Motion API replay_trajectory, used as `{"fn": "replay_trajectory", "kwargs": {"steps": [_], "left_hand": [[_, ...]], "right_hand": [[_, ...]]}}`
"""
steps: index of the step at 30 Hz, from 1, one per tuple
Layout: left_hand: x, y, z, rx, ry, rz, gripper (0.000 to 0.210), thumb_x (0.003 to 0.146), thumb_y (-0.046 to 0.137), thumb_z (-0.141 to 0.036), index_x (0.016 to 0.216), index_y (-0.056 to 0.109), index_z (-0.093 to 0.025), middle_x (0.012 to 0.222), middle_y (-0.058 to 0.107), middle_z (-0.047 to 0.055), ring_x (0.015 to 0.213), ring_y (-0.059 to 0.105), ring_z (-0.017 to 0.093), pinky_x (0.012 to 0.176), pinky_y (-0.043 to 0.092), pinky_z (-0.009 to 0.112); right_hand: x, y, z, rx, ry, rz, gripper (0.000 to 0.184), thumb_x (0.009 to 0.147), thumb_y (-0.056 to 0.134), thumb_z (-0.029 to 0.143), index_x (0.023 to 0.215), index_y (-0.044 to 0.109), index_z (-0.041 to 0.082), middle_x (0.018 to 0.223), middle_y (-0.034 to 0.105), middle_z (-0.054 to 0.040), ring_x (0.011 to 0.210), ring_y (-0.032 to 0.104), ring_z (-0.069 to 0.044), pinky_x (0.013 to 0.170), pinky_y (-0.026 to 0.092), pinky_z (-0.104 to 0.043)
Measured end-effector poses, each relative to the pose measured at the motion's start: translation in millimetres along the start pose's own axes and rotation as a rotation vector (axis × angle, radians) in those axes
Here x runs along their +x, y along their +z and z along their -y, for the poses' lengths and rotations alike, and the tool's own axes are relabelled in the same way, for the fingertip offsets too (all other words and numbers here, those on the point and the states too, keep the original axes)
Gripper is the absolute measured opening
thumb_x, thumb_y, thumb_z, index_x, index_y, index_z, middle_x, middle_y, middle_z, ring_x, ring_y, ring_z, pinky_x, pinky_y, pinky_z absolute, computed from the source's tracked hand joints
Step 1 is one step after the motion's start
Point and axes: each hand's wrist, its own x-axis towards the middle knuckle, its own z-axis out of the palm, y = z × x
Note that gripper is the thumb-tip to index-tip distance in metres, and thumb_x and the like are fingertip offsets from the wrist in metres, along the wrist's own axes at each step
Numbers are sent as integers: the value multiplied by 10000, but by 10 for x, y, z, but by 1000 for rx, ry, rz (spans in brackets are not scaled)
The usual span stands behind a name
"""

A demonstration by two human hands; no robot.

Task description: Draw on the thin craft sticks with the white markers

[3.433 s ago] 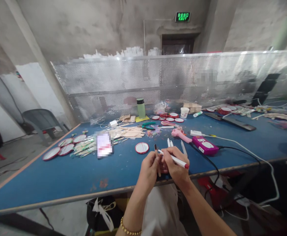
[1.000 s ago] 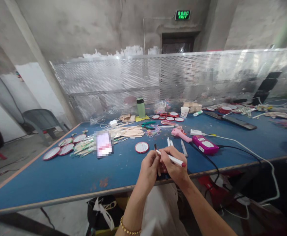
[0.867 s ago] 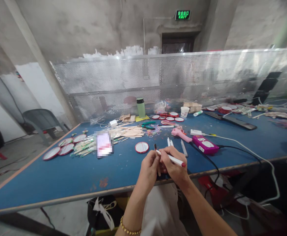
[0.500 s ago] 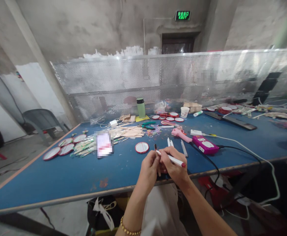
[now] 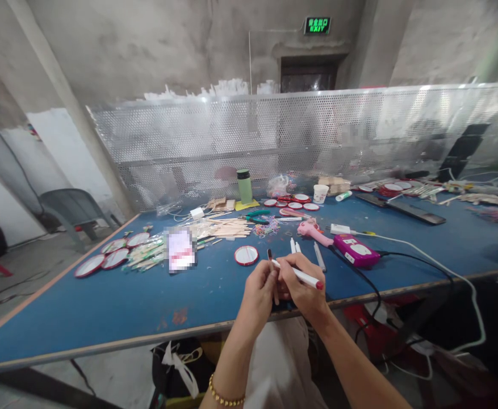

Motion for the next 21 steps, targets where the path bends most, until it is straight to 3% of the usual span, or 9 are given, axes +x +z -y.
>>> {"fn": "replay_trajectory", "kwargs": {"steps": [6, 21], "left_hand": [[12, -3, 12, 43, 20, -6, 380, 777, 616, -533, 728, 487, -179, 589, 439, -59, 483, 405, 70, 442, 386, 180], [2, 4, -11, 32, 1, 4, 392, 765, 622, -545, 719, 472, -185, 592, 449, -59, 475, 420, 72, 447, 417, 194]], "right_hand": [[-3, 2, -10, 9, 13, 12, 207, 880, 531, 268, 709, 626, 202, 565, 620, 32, 472, 553, -96, 477, 442, -193], [1, 4, -2, 40, -4, -6, 208, 880, 530, 247, 689, 599, 205, 562, 614, 37, 474, 559, -93, 480, 449, -188]]}}
